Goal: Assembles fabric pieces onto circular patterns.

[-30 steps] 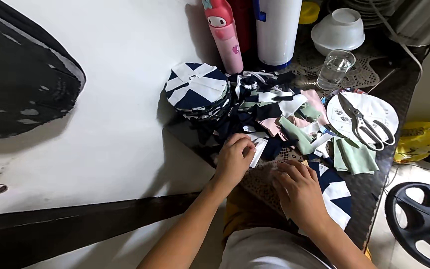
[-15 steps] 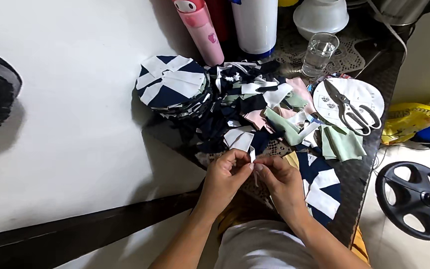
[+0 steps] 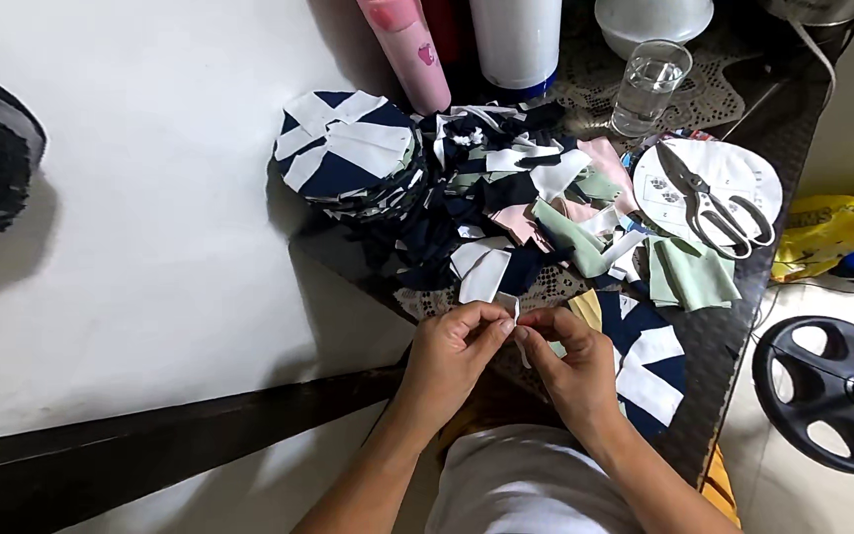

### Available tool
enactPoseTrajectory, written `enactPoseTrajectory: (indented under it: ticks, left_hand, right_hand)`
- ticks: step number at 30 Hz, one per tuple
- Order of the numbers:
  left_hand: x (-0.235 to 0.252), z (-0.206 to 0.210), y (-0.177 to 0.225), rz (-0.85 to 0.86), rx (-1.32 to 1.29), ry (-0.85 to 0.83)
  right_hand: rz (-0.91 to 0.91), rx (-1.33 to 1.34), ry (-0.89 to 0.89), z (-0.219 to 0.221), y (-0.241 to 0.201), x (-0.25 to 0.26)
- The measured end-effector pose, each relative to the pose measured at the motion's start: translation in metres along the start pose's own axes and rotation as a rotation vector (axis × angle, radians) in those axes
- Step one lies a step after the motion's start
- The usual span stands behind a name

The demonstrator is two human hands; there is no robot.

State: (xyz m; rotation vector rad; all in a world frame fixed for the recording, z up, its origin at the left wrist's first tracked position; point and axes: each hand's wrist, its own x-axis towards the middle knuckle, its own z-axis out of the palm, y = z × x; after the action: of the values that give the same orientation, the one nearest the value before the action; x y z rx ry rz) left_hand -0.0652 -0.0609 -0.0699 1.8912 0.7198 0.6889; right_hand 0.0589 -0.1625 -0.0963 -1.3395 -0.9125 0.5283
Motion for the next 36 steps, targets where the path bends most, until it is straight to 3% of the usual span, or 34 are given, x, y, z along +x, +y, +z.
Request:
enactPoseTrajectory:
  ticks: [6,36]
  left_hand:
    - [-0.0003,-0.0005,0.0010,0.035,0.120,0.002]
    - [0.0010,-0.0024,0.0008,0.054,0.172,-0.027]
  right_hand:
    - [-0.043,-0.059,0.000,0.0009,0.0019,-0.0008]
    - [-0.031,-0.065,-0.003,-0.0004,0.0029,0.0005]
